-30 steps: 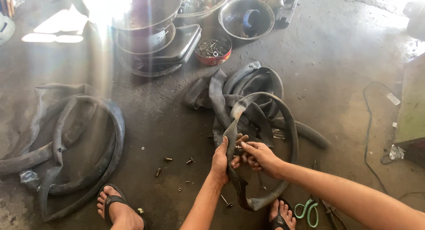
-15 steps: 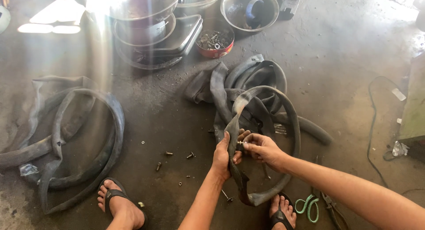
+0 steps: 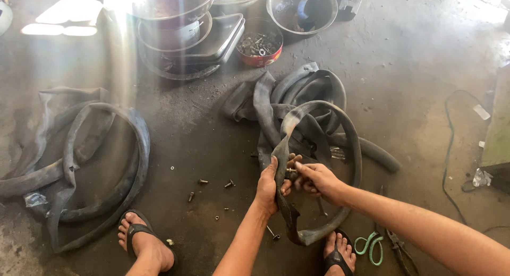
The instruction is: The recorder is cutting motorcycle inner tubes and removing the valves using tools.
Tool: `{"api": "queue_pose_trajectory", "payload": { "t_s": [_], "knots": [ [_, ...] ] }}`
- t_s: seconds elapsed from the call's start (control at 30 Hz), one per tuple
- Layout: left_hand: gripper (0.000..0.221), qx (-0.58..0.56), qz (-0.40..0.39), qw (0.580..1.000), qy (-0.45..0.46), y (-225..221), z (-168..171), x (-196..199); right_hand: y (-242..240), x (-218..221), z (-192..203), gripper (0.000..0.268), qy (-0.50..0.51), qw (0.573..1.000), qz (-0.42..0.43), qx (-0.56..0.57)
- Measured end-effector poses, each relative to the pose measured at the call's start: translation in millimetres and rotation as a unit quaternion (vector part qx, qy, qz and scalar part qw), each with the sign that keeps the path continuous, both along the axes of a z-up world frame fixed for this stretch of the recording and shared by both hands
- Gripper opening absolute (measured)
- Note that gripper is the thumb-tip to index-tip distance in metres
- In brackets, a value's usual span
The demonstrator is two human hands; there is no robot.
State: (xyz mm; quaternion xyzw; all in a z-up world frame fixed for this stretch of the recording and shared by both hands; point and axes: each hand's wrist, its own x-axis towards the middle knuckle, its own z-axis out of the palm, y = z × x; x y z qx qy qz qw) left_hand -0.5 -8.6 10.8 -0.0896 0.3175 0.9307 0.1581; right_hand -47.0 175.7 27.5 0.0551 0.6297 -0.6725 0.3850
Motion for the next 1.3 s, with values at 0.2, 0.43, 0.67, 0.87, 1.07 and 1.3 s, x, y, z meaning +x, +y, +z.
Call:
{"api": "queue_pose_trajectory", "payload": {
  "t_s": [0.2, 0.43, 0.67, 0.87, 1.07, 1.3],
  "knots": [
    [0.064, 0.016, -0.003, 1.0, 0.008, 1.7, -4.6, -0.9, 4.7, -2.5, -7.4, 0.024, 0.019, 0.998, 0.056, -0.017],
    [0.061, -0.004, -0.002, 1.0, 0.018, 1.0, 2.3, 2.0, 4.9, -2.0, -12.1, 0.038, -0.028, 0.999, 0.034, -0.014],
    [0.062, -0.022, 0.002, 1.0, -0.007, 2.5, 6.5, 3.1, -6.3, 0.5, 19.0, 0.038, -0.071, 0.996, 0.02, -0.042],
    [0.061, 0.029, 0.004, 1.0, 0.004, -0.7, 3.5, 1.8, 2.9, 0.7, -2.1, 0.032, -0.011, 0.995, 0.086, -0.053],
    [0.061, 0.024, 0.002, 1.0, 0.006, 5.7, 3.9, 2.0, 3.3, -6.1, -20.8, 0.033, -0.052, 0.996, 0.02, -0.063],
    [0.06, 0.031, -0.01, 0.998, 0.056, 7.1, -2.3, 3.8, -5.8, -3.7, -9.7, 0.022, 0.001, 0.999, 0.007, -0.038]
  ]
}}
